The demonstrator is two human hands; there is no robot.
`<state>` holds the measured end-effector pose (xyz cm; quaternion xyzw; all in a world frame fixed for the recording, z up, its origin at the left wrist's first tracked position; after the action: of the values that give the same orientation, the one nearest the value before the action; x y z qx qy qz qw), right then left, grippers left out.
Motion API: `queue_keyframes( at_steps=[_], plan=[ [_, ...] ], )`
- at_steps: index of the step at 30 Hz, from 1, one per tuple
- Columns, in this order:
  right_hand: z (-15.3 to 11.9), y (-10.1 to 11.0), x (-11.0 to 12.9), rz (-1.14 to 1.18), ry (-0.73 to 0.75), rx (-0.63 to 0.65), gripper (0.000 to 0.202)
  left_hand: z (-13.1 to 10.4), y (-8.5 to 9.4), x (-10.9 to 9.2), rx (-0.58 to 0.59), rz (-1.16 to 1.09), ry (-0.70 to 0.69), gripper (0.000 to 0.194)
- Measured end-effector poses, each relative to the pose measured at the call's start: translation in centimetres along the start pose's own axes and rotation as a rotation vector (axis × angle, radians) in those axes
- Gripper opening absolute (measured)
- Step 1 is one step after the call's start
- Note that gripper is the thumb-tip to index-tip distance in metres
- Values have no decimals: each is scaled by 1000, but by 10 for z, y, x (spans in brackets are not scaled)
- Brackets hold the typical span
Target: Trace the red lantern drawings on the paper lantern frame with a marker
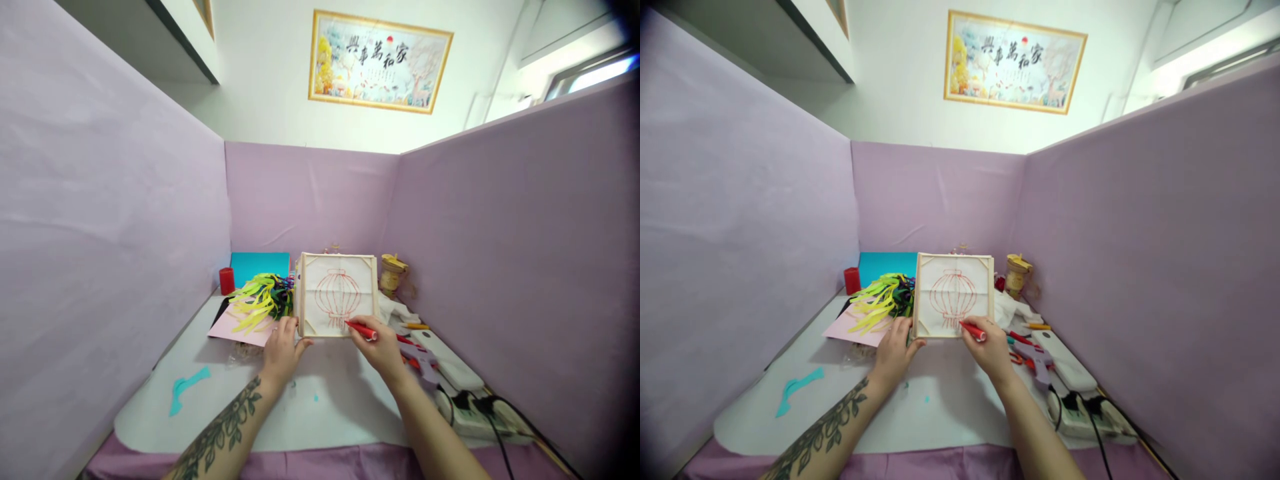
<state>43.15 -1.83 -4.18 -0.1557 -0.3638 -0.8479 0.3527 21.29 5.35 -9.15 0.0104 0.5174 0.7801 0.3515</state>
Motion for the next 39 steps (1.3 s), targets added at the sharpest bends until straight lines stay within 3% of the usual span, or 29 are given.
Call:
queue_keyframes(
  at_steps=[22, 26, 39],
  plan=[
    [3, 0, 3, 28, -36, 72, 8, -1, 2, 1, -22, -9, -11, 39],
    [2, 9, -5, 60, -88, 16, 9, 0, 2, 3, -27, -19, -10, 42],
    [5, 1, 0, -31, 21, 34, 15, -2, 4, 2, -20, -17, -11, 41]
  ],
)
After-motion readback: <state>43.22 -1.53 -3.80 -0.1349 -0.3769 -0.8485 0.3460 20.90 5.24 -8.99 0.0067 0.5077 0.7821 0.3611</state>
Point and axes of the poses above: each hand's wrist, its own z-axis towards the middle knuckle, its own y-axis out of the back of the hand, x = y × z, the point moved 8 cm from there along z, towards the middle knuckle, and after that the axes turned 9 degrees about x, right-handed, at the moved point
